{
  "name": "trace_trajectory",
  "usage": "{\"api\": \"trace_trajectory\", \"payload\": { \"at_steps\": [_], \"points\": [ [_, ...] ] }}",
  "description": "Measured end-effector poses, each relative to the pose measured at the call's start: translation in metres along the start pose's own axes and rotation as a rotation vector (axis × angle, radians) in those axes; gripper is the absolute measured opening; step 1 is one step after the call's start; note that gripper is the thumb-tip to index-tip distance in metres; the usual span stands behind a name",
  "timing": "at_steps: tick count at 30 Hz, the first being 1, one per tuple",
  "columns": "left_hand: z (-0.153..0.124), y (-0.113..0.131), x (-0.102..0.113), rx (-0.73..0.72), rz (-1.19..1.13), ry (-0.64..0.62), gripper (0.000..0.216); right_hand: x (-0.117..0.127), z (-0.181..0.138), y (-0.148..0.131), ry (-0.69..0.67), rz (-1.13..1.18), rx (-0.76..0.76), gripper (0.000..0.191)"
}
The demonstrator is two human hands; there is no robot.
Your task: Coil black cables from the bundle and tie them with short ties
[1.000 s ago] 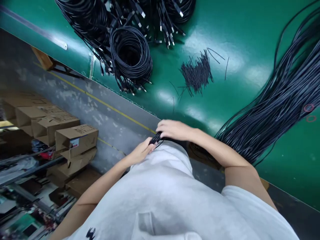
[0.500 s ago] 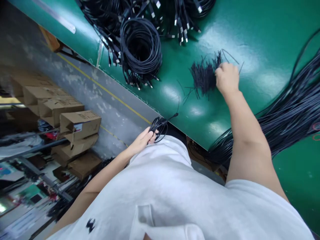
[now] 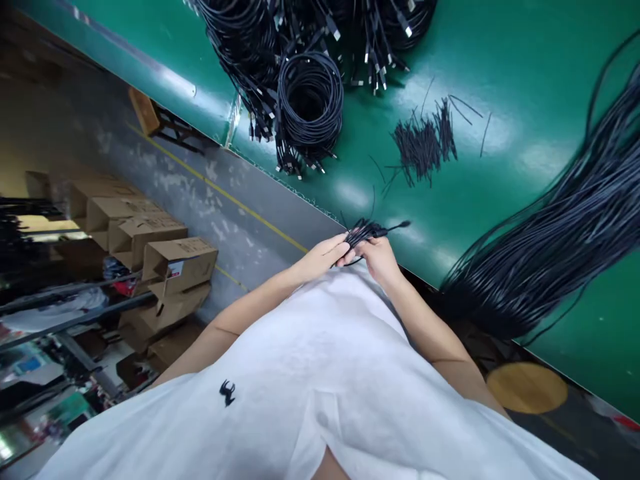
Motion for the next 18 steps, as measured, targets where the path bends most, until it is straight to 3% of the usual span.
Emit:
{"api": "trace_trajectory", "payload": {
  "at_steps": [3,6,10,15,18],
  "points": [
    [-0.002,-0.013,0.004,-0.016,-0.155,0.031,0.043,-0.013,0.008,-0.015,0.008,0.04,0.099,0.02],
    [-0.007,-0.022,0.014,-0.031,-0.211,0.108,0.046,-0.022,0.006,-0.02,-0.016,-0.067,0.158,0.024],
    [-0.019,-0.023,0.029,-0.043,-0.022,0.203,0.026,-0.036,-0.005,-0.017,-0.041,-0.405,0.284,0.019],
    [-0.026,-0.027,0.045,-0.092,0.228,0.293,0.03,-0.066,-0.029,-0.039,-0.037,-1.297,0.877,0.028],
    [-0.023,-0.028,0.051,-0.152,0.28,0.304,0.04,-0.087,-0.032,-0.05,-0.232,-1.674,1.211,0.03]
  ]
}}
Point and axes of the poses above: each hand's wrist, its own z-axis towards the middle knuckle, its own x-axis out of the back of the hand, y = z × x, the point moved 5 cm from there along z, towards the middle knuckle, and after that the axes turned 8 degrees about z, right-handed, at the moved point
